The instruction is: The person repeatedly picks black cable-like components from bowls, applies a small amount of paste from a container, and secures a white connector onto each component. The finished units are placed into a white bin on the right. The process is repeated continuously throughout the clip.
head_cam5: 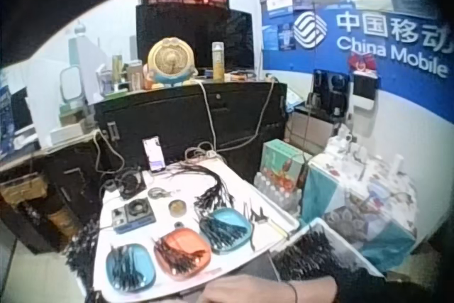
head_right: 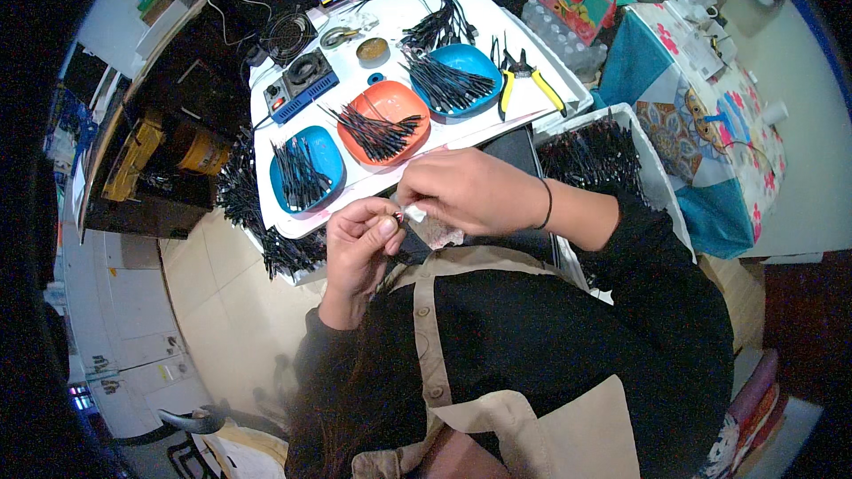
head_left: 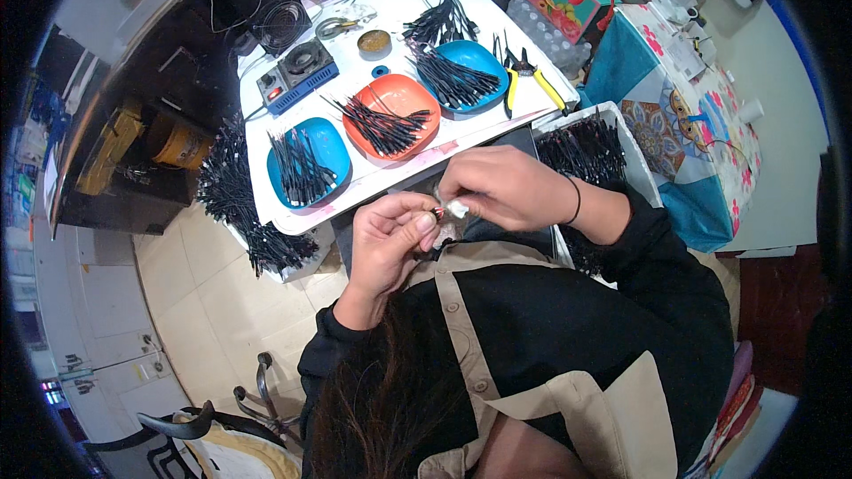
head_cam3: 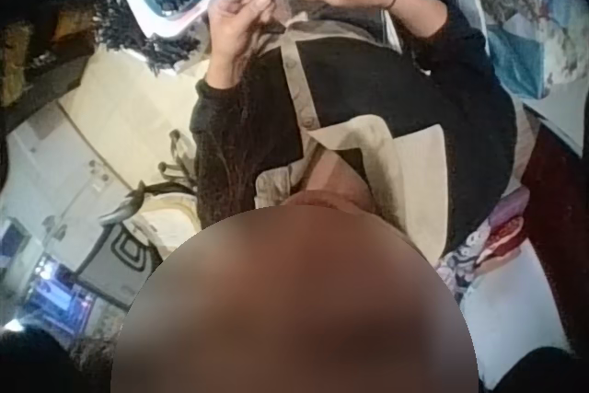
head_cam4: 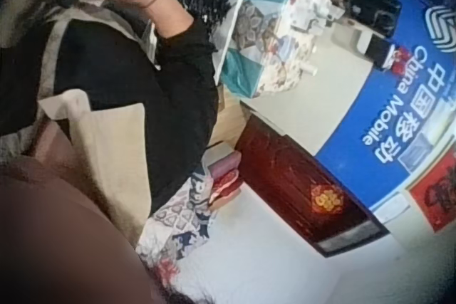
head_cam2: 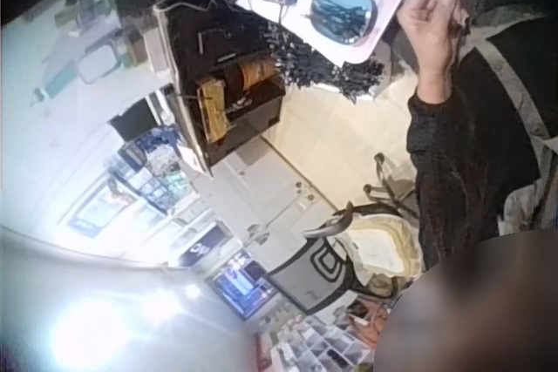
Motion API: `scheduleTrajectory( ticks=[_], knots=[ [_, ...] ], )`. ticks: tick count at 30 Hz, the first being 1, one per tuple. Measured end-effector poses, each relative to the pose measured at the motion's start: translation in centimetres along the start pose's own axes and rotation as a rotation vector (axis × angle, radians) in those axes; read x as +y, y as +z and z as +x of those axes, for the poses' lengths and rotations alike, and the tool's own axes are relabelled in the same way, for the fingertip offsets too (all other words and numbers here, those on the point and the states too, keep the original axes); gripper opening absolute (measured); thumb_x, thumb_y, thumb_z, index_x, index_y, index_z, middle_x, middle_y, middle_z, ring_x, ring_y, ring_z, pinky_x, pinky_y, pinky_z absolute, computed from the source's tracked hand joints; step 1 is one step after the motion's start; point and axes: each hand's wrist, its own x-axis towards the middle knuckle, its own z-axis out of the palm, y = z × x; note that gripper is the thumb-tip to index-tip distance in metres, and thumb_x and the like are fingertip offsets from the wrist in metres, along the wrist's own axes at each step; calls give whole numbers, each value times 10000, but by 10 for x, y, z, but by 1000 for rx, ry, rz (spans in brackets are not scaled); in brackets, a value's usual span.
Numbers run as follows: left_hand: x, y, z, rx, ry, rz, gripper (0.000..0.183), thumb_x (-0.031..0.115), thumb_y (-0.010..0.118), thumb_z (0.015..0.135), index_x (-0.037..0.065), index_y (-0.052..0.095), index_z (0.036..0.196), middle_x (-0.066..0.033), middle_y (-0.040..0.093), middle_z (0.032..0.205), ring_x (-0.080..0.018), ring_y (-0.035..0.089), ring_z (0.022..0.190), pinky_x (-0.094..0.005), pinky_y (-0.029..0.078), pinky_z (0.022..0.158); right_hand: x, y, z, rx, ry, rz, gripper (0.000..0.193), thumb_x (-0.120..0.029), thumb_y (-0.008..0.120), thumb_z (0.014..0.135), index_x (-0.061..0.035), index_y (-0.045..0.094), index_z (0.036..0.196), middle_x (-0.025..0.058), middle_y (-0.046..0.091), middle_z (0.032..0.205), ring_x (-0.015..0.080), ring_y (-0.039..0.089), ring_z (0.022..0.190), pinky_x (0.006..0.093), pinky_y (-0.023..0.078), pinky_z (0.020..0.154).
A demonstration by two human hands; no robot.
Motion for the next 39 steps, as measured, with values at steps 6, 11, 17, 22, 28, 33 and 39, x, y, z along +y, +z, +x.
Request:
scheduleTrajectory(
  ticks=[6, 11, 17, 22, 28, 33, 39],
  knots=[
    [-3, 3, 1, 68, -90, -249, 167, 118, 572, 926, -24, 559, 1015, -34, 497, 693, -81, 407, 541, -215, 270, 477, 18, -9, -2, 317, -12, -388, 255, -76, 671, 774, -59, 612, 1022, 103, 632, 1000, 279, 624, 898, 384, 496, 774],
    [-7, 1, 10, -56, -180, -469, 184, 133, 523, 954, -7, 554, 1069, -21, 468, 643, -78, 359, 529, -220, 256, 477, 17, 8, -1, 414, -284, -315, 255, -105, 671, 729, -81, 656, 982, 65, 632, 1002, 240, 619, 852, 355, 490, 712],
    [-8, 2, 10, -102, -227, -616, 164, 112, 546, 943, -3, 572, 1057, -33, 479, 672, -76, 376, 545, -215, 263, 482, 20, 12, 10, 442, -404, -410, 226, -121, 639, 744, -63, 647, 962, 46, 635, 941, 216, 611, 834, 335, 469, 691],
    [-5, 7, 12, 15, -64, -224, 121, 49, 606, 897, -20, 608, 996, -90, 578, 757, -116, 491, 597, -228, 356, 515, 16, 18, -2, 214, 78, 215, 107, -96, 625, 841, -33, 594, 922, 52, 591, 853, 181, 570, 778, 293, 444, 697],
    [2, 6, 10, -2, 485, 1148, 90, -10, 639, 809, 0, 650, 898, -110, 617, 702, -203, 616, 624, -286, 475, 583, 15, 25, -18, 8, 679, 1359, 166, -159, 577, 935, -3, 589, 990, 10, 590, 881, 78, 548, 826, 232, 451, 748],
    [-4, 4, 3, 49, 118, 139, 115, 4, 627, 870, -54, 623, 969, -96, 613, 799, -135, 549, 637, -248, 443, 590, 6, 18, -16, 272, 212, 477, 192, -141, 613, 894, -2, 599, 1025, 62, 609, 929, 143, 571, 873, 279, 468, 776],
    [-9, 8, 1, 30, 10, -130, 143, 28, 640, 872, -60, 600, 978, -85, 586, 759, -123, 516, 612, -229, 414, 569, -3, 19, -7, 306, -51, 81, 221, -104, 686, 773, -22, 593, 956, 103, 592, 926, 270, 583, 874, 349, 470, 769]
  ],
)
